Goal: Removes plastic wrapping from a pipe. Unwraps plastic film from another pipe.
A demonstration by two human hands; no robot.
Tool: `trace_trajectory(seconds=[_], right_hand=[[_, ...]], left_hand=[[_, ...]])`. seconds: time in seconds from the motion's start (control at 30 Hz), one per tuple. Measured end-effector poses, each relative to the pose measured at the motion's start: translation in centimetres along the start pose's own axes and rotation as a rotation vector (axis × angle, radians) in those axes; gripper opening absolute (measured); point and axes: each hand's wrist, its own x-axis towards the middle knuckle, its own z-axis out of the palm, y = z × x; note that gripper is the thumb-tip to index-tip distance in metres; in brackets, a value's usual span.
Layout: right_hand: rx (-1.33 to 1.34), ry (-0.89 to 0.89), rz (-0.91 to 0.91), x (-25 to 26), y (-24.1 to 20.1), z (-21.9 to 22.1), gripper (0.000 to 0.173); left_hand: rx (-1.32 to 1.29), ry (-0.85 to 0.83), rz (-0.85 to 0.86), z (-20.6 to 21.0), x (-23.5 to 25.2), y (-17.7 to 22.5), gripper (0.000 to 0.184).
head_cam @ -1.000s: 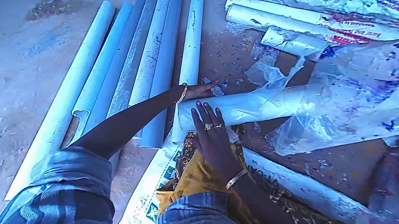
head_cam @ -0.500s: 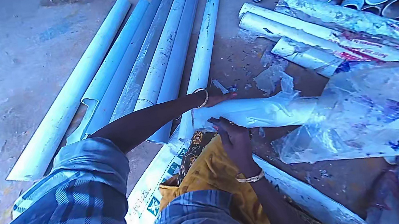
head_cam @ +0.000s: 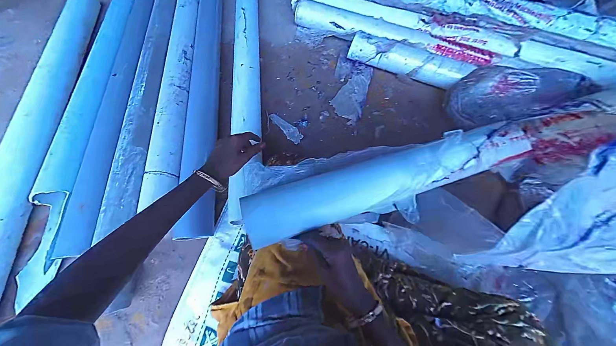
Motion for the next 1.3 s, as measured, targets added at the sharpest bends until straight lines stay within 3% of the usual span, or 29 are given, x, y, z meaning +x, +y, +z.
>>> trace_trajectory(seconds=[0.07,0.13,0.2,0.3,0.37,0.43,0.57,0.63,0.7,0.8,0.9,1.03,1.2,1.3], right_hand=[[0.009,-0.028,0.011,0.1,0.4,0.5,0.021],[0.047,-0.031,0.052,-0.9,0.8,0.9,0.021],[0.082,0.013,0.075,-1.5,0.9,1.4,0.021],[0.099,0.083,0.084,-1.4,0.2,1.7,0.022],[0.073,0.092,0.073,-0.5,-0.6,1.4,0.021],[-0.016,0.081,0.035,0.4,-1.8,1.1,0.020],[-0.107,0.032,-0.037,2.7,-5.4,-0.5,0.019],[-0.118,0.046,-0.076,3.6,-7.7,-1.7,0.018],[-0.032,0.092,-0.049,4.4,-9.0,-3.2,0.021],[0.125,0.130,0.019,5.5,-10.0,-5.0,0.022],[0.125,0.073,0.004,6.4,-10.9,-5.2,0.022],[0.093,-0.010,0.049,6.2,-11.4,-6.1,0.017],[0.152,0.052,0.129,7.7,-11.2,-5.4,0.017],[0.176,0.082,0.165,8.6,-11.0,-4.2,0.016]], left_hand=[[-0.037,0.220,0.148,-2.5,-2.8,1.8,0.034],[-0.094,0.344,0.294,-2.0,-6.9,3.6,0.027],[-0.148,0.432,0.359,1.2,-11.4,4.8,0.034],[0.066,0.558,0.307,7.6,-16.8,6.0,0.059],[0.135,0.636,0.284,10.7,-17.1,6.1,0.065],[0.022,0.690,0.280,12.3,-15.5,6.1,0.073],[-0.169,0.841,0.272,10.7,-11.3,6.2,0.085],[-0.119,0.820,0.318,9.1,-10.3,6.9,0.075],[-0.127,0.767,0.375,7.6,-10.3,8.1,0.052],[-0.259,0.767,0.245,5.9,-11.2,10.2,0.033],[-0.452,0.656,0.091,6.8,-14.3,12.7,0.031],[-0.708,0.686,-0.038,8.5,-17.4,14.1,0.034],[-0.718,0.736,0.006,8.3,-16.5,13.5,0.039],[-0.803,0.820,-0.089,7.4,-14.1,12.8,0.038]])
